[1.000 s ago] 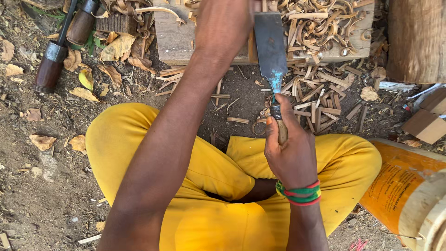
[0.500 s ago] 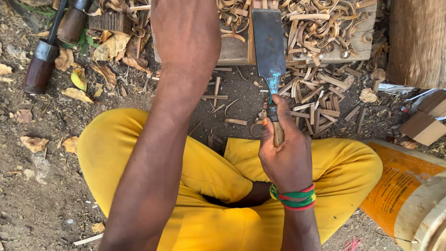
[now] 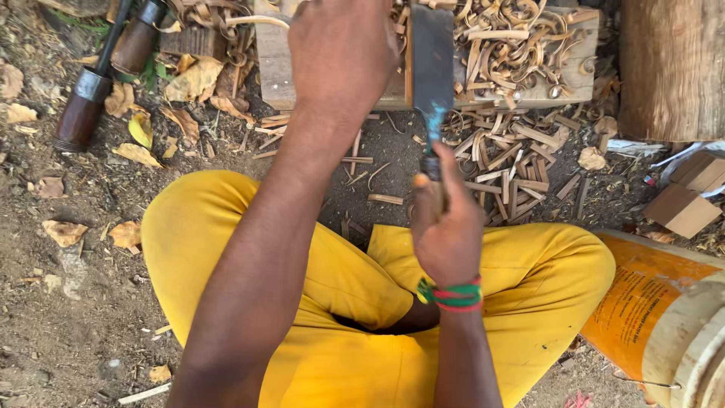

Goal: The person uses a chisel to carve and shape a small wooden block held in a wooden jig. They repeatedly strike or push the tool against the wood to remove shavings and clear the debris by hand.

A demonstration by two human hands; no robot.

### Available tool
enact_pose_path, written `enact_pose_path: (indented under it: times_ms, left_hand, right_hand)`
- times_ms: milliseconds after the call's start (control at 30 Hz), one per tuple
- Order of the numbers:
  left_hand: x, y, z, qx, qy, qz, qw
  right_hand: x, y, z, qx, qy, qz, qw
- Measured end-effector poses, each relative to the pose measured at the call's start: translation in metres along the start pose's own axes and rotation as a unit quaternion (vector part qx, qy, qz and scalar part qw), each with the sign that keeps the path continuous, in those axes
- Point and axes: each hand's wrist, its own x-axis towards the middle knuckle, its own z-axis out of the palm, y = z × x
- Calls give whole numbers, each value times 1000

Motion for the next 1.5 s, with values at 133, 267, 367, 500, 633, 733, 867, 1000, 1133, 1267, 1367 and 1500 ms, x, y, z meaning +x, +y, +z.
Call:
enact_pose_path:
  times_ms: [133,267,367,500,633,733,867,1000,1133,1267,1367,1500]
  left_hand:
    - [-3,-9,-6,-13,3,-1,1000]
    - [-2,11,-1,-53,-133,21,989]
    - [-14,31,7,-20,-102,97,990]
    - [-21,40,23,37,-79,123,989]
    - [-28,45,40,94,-19,153,984]
    - [-32,51,52,115,-8,164,980]
    - [-38,53,59,143,-15,165,976]
    - [-30,48,58,188,-27,178,965]
    - [-27,40,44,128,-30,163,978]
    - [-20,28,29,19,0,172,985]
    - [-19,23,23,-12,-47,107,993]
    - [-19,19,28,47,12,185,982]
  right_hand:
    - [-18,0,-14,304,3,210,929]
    - [-26,16,-24,272,24,177,946]
    - [-34,31,-29,250,14,171,953]
    - [-43,47,-33,250,26,188,949]
    - [-51,61,-40,236,35,195,952]
    - [-55,68,-45,226,36,201,953]
    - [-59,73,-47,222,36,203,953]
    - [-61,75,-46,202,22,205,957]
    - [-61,69,-43,189,11,183,965]
    - [-57,54,-40,98,-5,137,986]
    - [-52,45,-37,-14,-6,76,997]
    - [-44,37,-36,-43,-27,15,999]
